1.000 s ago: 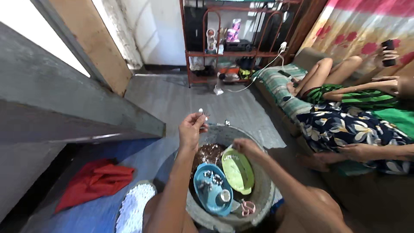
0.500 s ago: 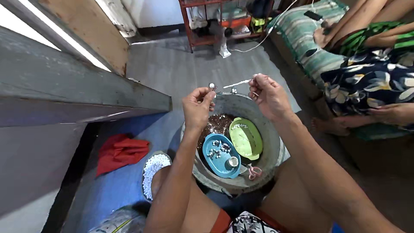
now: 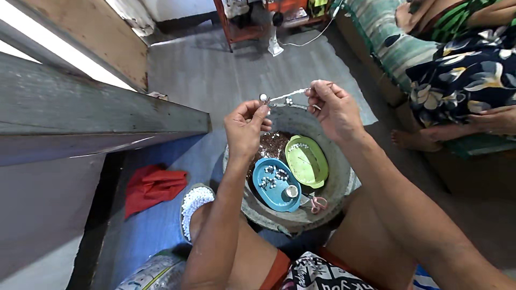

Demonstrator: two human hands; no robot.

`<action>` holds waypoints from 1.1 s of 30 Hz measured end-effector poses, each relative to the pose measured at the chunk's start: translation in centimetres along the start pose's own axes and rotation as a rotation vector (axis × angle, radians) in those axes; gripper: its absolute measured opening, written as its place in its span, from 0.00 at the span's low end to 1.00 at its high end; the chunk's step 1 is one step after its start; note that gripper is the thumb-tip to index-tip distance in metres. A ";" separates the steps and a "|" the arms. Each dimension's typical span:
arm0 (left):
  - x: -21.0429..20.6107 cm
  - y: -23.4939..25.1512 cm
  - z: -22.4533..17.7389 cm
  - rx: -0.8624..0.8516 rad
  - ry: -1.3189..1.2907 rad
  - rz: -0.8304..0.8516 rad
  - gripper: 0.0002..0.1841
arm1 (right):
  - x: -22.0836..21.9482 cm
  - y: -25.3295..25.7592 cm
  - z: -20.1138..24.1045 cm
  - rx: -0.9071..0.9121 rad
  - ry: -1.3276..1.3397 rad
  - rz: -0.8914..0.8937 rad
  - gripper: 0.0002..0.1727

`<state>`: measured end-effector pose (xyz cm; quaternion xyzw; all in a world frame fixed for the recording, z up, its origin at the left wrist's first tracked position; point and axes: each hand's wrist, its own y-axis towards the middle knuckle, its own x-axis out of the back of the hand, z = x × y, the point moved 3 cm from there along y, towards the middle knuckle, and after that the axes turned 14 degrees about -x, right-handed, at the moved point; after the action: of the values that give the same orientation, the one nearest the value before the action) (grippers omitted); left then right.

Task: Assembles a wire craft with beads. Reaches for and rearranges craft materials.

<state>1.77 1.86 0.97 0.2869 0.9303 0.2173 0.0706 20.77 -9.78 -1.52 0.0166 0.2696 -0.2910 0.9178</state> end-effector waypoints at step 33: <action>-0.1 -0.1 0.2 -0.031 -0.053 0.010 0.06 | -0.2 -0.1 -0.2 0.017 -0.010 -0.041 0.10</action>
<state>1.81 1.77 0.75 0.2960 0.9232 0.2243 0.0985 20.45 -9.69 -1.57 0.0177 0.2628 -0.3121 0.9128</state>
